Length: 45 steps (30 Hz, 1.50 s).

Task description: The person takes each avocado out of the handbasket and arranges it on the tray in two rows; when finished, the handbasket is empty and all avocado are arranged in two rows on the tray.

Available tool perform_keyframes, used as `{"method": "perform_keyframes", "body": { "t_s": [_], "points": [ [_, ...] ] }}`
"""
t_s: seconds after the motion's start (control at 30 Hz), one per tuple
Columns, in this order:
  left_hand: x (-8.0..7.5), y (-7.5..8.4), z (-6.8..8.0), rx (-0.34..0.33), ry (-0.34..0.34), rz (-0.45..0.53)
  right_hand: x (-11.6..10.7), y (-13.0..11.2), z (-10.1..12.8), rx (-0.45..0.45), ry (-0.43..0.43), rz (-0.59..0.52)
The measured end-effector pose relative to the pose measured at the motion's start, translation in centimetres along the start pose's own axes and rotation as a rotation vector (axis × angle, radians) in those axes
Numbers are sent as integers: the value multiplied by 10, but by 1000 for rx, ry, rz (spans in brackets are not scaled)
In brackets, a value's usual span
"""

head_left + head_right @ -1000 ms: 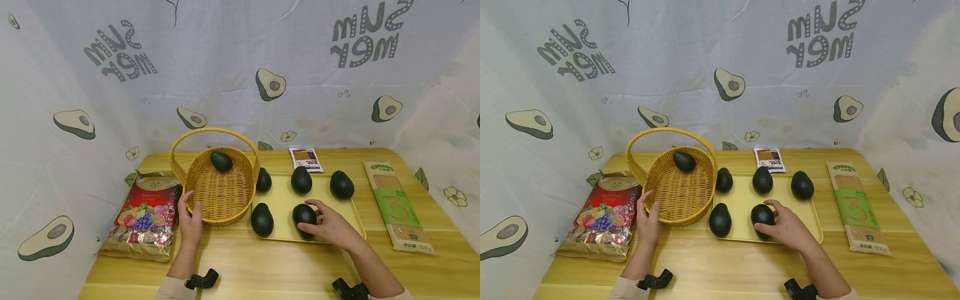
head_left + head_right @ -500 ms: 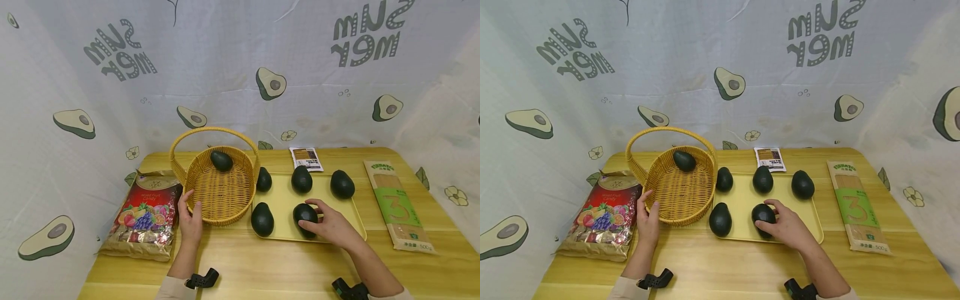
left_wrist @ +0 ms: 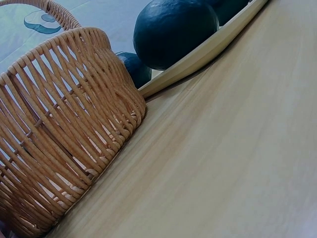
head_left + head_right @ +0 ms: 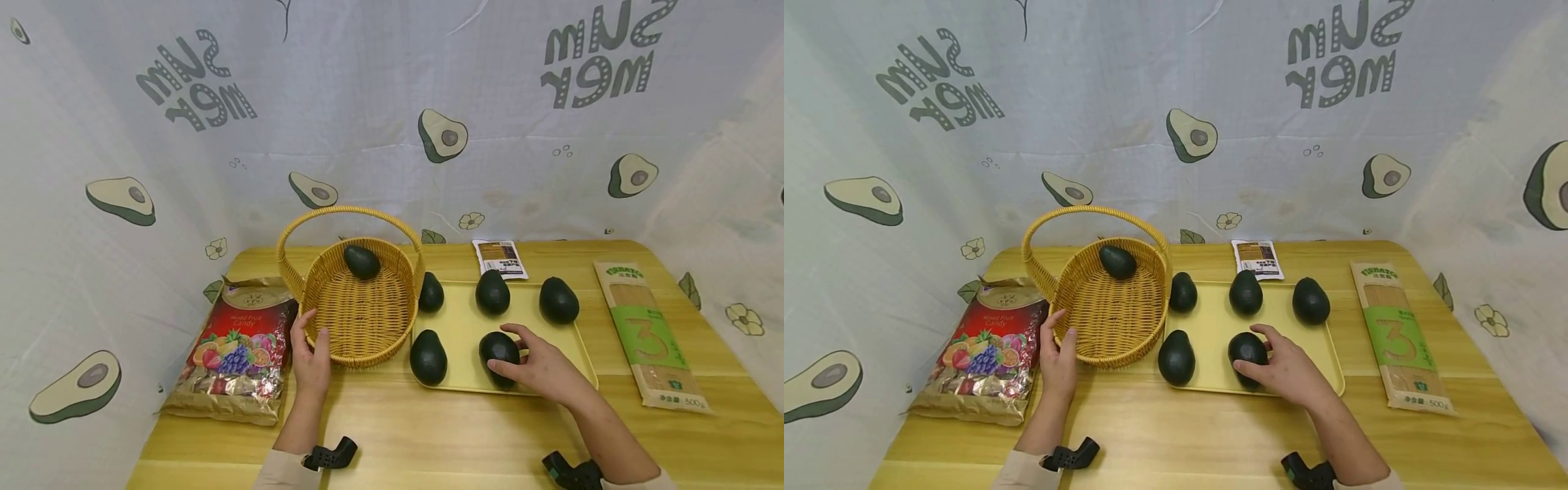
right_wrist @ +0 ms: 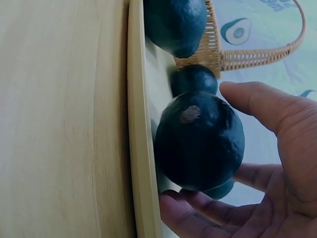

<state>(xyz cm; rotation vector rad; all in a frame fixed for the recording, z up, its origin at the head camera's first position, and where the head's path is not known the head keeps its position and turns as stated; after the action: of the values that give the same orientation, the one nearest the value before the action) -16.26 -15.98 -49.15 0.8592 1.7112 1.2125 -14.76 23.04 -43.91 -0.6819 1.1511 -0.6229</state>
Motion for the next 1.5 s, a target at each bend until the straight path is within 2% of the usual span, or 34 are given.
{"method": "perform_keyframes", "body": {
  "t_s": [0.73,0.97,1.2,1.5],
  "points": [
    [0,-3,0,7,9,4,6,0,0,23,19,12],
    [1,-2,-1,23,11,15,-1,-5,3,12,13,-5],
    [0,-2,-1,22,11,3,-14,-39,9,-88,118,63],
    [0,-2,0,18,6,10,-8,-106,11,-252,141,-4]
  ]
}}
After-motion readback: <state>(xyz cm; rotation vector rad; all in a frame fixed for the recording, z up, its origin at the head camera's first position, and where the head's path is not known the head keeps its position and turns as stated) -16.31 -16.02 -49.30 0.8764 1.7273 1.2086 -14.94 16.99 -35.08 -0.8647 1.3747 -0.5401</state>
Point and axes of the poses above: each hand's wrist, its own z-axis away from the middle knuckle, its own x-axis out of the palm, y = z × x, the point moved 4 cm from there along -z, towards the middle knuckle, and after that the axes turned 10 degrees about -z, right-handed, at the moved point
